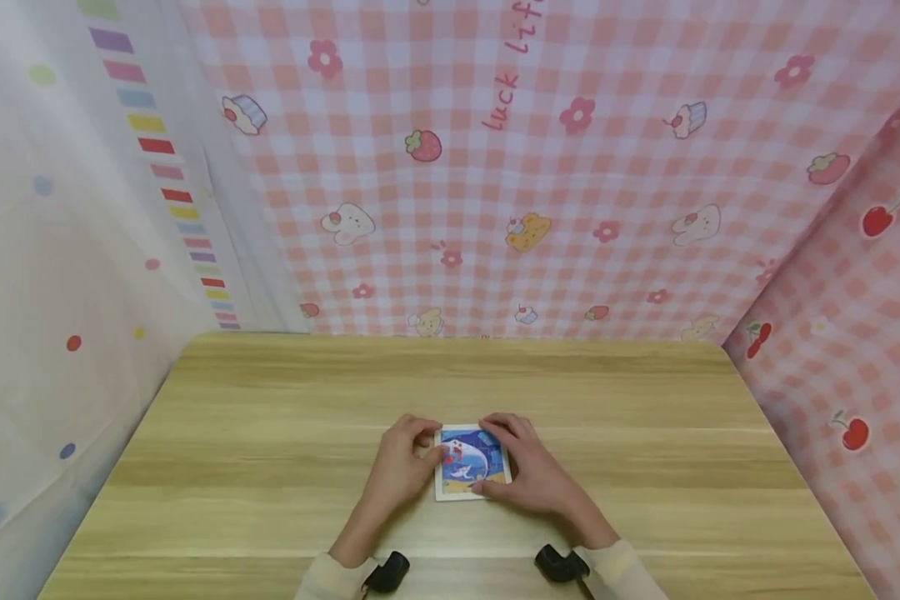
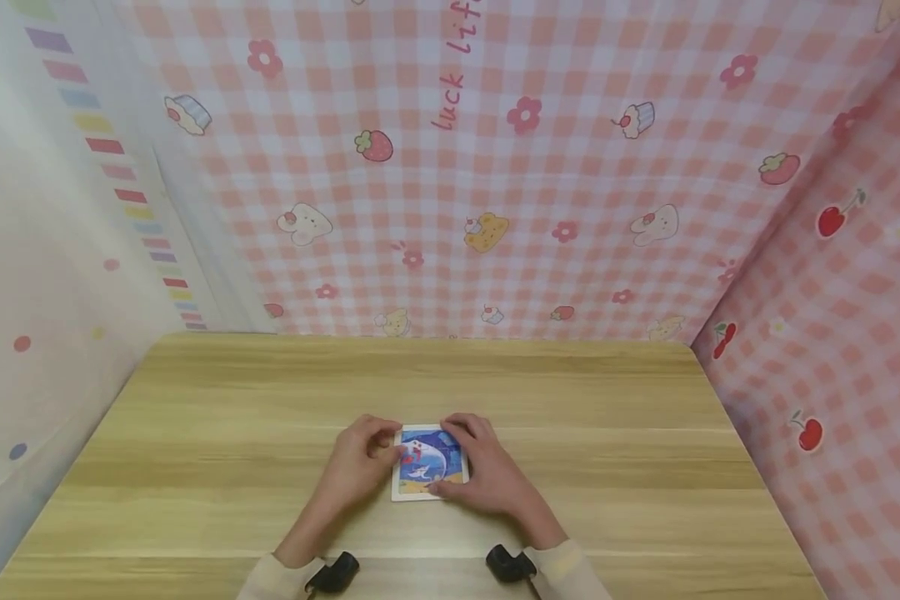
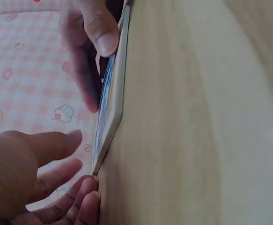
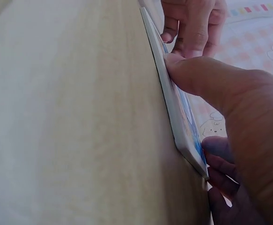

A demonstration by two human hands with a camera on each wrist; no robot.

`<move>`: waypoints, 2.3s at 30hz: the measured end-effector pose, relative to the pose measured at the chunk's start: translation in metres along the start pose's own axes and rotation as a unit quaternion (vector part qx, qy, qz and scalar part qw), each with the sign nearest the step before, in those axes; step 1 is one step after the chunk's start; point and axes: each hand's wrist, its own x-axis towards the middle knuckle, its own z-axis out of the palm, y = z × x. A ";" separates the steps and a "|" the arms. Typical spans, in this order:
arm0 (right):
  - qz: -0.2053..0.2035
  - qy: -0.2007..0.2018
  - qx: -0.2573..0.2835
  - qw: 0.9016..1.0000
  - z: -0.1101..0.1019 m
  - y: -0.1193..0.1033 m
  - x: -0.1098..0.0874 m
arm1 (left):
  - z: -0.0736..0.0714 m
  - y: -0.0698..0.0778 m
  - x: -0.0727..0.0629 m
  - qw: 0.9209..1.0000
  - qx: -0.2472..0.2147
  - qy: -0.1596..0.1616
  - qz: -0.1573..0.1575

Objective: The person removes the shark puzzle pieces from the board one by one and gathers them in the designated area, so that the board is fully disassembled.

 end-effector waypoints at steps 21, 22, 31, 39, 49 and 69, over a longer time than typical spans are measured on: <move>-0.010 0.012 -0.029 0.999 -0.002 -0.005 -0.001 | 0.002 -0.002 0.003 0.998 0.055 -0.024 0.036; -0.010 0.016 -0.030 0.999 -0.002 -0.006 -0.001 | 0.001 -0.002 0.002 0.998 0.055 -0.025 0.035; -0.006 0.006 -0.023 1.000 -0.002 -0.007 0.000 | 0.002 0.000 0.002 0.998 0.051 -0.025 0.033; -0.014 -0.013 -0.012 1.000 -0.004 -0.007 -0.002 | 0.000 0.004 -0.001 0.997 0.064 -0.036 0.030; -0.010 -0.031 -0.015 0.999 -0.006 -0.007 -0.004 | -0.002 0.004 -0.001 0.997 0.062 -0.047 0.019; -0.028 -0.060 -0.023 0.998 -0.013 -0.004 -0.010 | 0.000 0.006 -0.002 0.997 0.059 -0.054 0.012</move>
